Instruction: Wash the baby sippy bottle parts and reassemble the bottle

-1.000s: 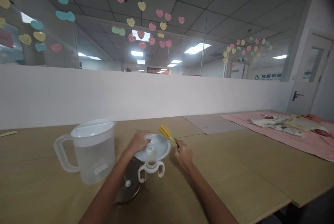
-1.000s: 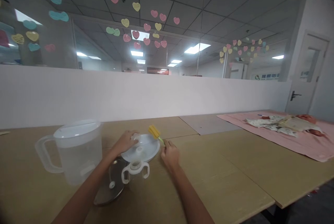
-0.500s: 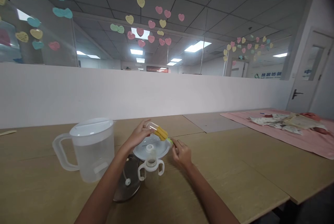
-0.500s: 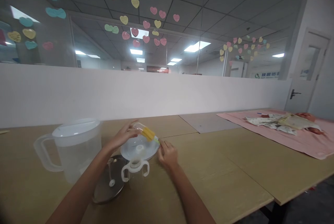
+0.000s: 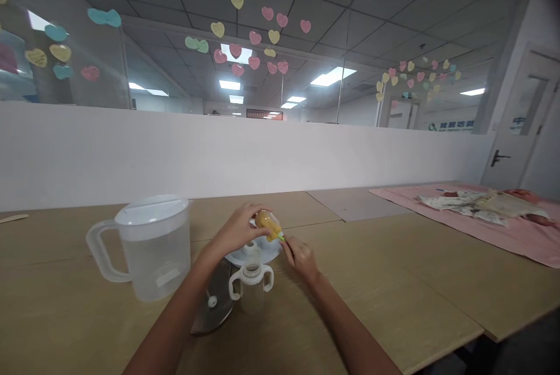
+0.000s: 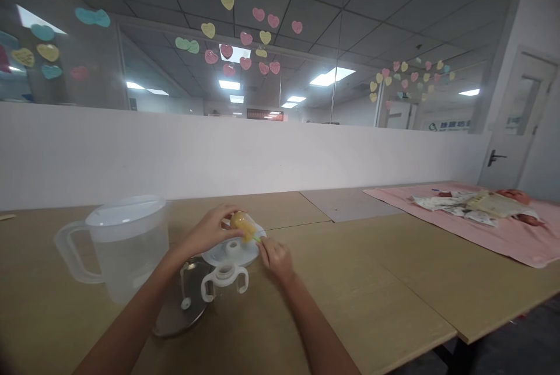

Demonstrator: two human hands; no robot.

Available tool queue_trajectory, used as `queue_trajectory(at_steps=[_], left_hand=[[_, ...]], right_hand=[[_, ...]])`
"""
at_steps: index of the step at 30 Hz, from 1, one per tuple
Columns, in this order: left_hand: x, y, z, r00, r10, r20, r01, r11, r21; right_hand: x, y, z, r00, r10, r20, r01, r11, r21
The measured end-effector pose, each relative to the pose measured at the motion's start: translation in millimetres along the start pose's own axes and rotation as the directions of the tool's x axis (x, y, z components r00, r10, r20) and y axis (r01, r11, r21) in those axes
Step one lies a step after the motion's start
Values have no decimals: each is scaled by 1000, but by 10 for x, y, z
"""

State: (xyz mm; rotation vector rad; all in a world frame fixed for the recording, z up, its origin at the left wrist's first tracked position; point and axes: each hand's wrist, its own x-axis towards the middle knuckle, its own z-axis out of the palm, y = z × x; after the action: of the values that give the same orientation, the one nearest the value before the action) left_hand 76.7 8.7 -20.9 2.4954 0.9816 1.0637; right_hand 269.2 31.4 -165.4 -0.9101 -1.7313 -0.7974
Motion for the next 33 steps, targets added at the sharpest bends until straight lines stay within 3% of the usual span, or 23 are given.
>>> queue_trajectory(at_steps=[3,7,11,15,19,22,26,29,31,33], left_hand=[[-5,-62,-55,995,-14,100,26,993,-115],[-20,-128,-113,982,-66,175,90,987,-135],[-30,-16,-152,989,-13,146,47,973,-228],[-31,87,-177,993,41,113,-4,951,-310],[-28,4,-175,989,1,149,48,944,-326],[-31,-101,-177,979,-7,203,75,941,-329],[-48,-156,-238,971,-52,234,97,978,-187],[-83,-170,-332,966,-176,189,164,983,78],[-119,-206,-396,953,-286,98,244,920,308],[-154,-272,-437,911,-411,40,333,788,518]], right_hand=[[-16,5,-10,999,-10,-31,10,1000,-17],[-21,-32,20,998,68,14,-68,998,8],[-3,-126,45,990,139,39,-143,979,144],[13,-202,-15,993,115,39,-121,953,276],[29,-194,-80,992,124,22,-125,952,280],[46,-174,-89,981,177,79,-191,946,260],[55,-189,-53,951,228,210,-267,946,182],[34,-191,-19,933,203,298,-246,962,117],[13,-159,-6,916,212,341,-246,967,61],[-3,-102,-2,901,266,342,-287,958,9]])
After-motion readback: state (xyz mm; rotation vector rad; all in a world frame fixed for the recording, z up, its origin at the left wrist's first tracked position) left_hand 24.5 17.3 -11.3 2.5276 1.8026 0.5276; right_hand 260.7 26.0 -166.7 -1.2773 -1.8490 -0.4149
